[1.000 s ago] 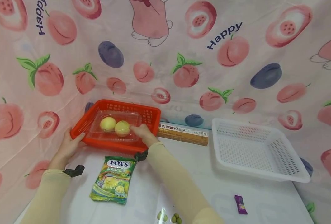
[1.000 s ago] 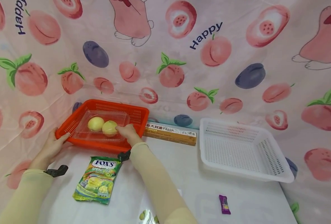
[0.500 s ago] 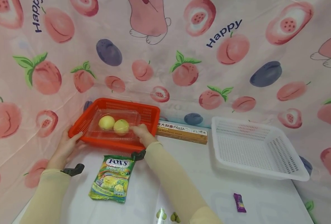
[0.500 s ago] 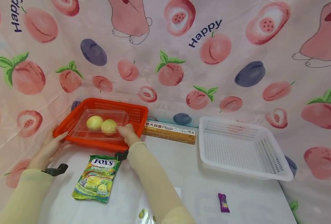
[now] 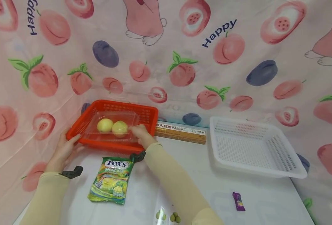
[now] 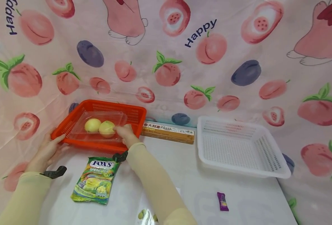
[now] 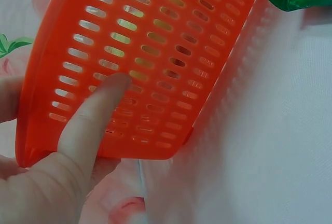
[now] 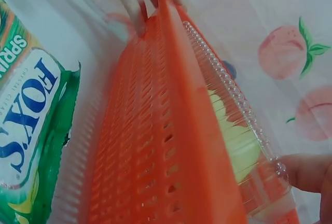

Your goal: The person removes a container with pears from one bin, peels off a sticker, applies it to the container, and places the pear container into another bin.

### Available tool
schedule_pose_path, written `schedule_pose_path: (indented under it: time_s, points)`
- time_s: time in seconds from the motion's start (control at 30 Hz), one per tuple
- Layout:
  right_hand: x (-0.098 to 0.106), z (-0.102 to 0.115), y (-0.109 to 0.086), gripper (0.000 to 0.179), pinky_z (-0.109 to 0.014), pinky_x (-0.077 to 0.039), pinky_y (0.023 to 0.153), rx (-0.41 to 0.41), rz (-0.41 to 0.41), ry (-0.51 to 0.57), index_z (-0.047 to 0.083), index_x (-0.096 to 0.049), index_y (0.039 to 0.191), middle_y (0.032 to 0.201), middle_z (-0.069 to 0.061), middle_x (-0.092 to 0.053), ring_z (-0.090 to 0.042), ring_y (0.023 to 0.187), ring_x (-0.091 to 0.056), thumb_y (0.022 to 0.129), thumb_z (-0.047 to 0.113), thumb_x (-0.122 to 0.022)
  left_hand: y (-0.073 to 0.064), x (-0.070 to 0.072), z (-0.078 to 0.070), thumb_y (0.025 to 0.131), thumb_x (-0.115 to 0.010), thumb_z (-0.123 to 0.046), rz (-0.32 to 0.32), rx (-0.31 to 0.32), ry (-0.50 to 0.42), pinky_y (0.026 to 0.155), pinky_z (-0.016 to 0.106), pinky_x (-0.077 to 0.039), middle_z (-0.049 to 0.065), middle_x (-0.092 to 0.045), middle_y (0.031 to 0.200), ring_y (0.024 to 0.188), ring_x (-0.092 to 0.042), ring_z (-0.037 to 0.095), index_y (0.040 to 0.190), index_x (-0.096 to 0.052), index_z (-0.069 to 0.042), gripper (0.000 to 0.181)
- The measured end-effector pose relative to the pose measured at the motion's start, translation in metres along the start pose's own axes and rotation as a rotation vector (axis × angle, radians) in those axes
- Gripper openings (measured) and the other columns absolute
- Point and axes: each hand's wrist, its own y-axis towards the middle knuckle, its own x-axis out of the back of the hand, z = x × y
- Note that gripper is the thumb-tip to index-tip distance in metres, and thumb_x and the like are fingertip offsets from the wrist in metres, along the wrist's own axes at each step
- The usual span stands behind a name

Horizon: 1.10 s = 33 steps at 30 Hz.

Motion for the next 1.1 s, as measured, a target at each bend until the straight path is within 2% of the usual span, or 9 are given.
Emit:
schedule_pose_path:
  time_s: [0.13,0.3,0.37,0.47,0.6,0.8,0.93,1.1]
  points:
    - [0.003,0.002,-0.004,0.023,-0.04,-0.054,0.084,0.005,0.005,0.026,0.009,-0.055,0.109,0.111,-0.012,-0.062,-0.034,0.107,-0.06,0.092,0.02,-0.068,-0.001,0.001,0.001,0.099,-0.058,-0.024,0.016,0.001,-0.032,0.094,0.042,-0.044,0.011,0.003,0.157,0.116,-0.045,0.02,0.156,0.01,-0.033,0.09]
    - [0.006,0.01,-0.014,0.027,-0.037,-0.056,0.078,0.028,0.004,-0.002,0.011,-0.05,0.109,0.1,-0.007,-0.058,-0.029,0.097,-0.061,0.092,0.021,-0.069,-0.002,0.008,0.002,0.103,-0.051,-0.026,0.049,-0.001,-0.064,0.095,0.045,-0.041,0.008,-0.002,0.155,0.116,-0.044,0.018,0.156,0.007,-0.033,0.079]
    - [0.008,0.015,-0.019,0.024,-0.038,-0.057,0.075,0.049,0.025,0.006,0.01,-0.053,0.108,0.098,-0.007,-0.059,-0.03,0.095,-0.063,0.092,0.02,-0.068,-0.003,0.009,0.002,0.103,-0.049,-0.028,0.053,0.008,-0.069,0.095,0.045,-0.04,0.007,-0.003,0.155,0.115,-0.043,0.016,0.157,0.005,-0.034,0.077]
    - [0.012,0.024,-0.026,0.022,-0.039,-0.058,0.072,0.069,0.052,0.013,0.007,-0.053,0.105,0.097,-0.008,-0.058,-0.033,0.094,-0.064,0.092,0.018,-0.068,-0.004,0.009,0.001,0.102,-0.05,-0.032,0.049,0.034,-0.066,0.096,0.046,-0.039,0.005,-0.003,0.155,0.114,-0.043,0.015,0.156,0.004,-0.037,0.077]
    - [0.02,0.037,-0.035,0.018,-0.04,-0.058,0.07,0.078,0.061,-0.003,0.005,-0.056,0.099,0.098,-0.009,-0.059,-0.034,0.095,-0.063,0.092,0.017,-0.068,-0.004,0.008,0.001,0.101,-0.051,-0.034,0.047,0.033,-0.047,0.095,0.045,-0.04,0.006,-0.005,0.154,0.114,-0.042,0.016,0.156,0.004,-0.037,0.078]
    - [0.042,0.054,-0.049,0.018,-0.039,-0.059,0.069,0.058,0.088,0.002,0.005,-0.058,0.085,0.104,-0.014,-0.061,-0.032,0.089,-0.063,0.091,0.017,-0.07,-0.003,0.009,0.005,0.102,-0.05,-0.028,0.066,-0.002,-0.119,0.091,0.043,-0.048,0.006,-0.011,0.151,0.114,-0.044,0.017,0.157,0.003,-0.035,0.076]
    - [0.062,0.064,-0.059,0.016,-0.041,-0.058,0.07,0.04,0.12,0.026,0.003,-0.059,0.096,0.108,-0.012,-0.059,-0.032,0.098,-0.062,0.092,0.016,-0.068,-0.004,0.009,0.006,0.102,-0.051,-0.026,0.083,0.0,-0.167,0.09,0.044,-0.049,0.005,-0.014,0.15,0.109,-0.049,0.014,0.157,0.002,-0.036,0.077]
    - [0.092,0.075,-0.074,0.035,-0.04,-0.057,0.076,0.028,0.127,0.057,0.002,-0.049,0.12,0.119,-0.015,-0.056,-0.031,0.102,-0.061,0.094,0.016,-0.067,-0.003,0.008,0.005,0.102,-0.05,-0.028,0.073,0.002,-0.137,0.087,0.042,-0.05,0.005,-0.006,0.156,0.106,-0.052,0.01,0.156,0.005,-0.037,0.077]
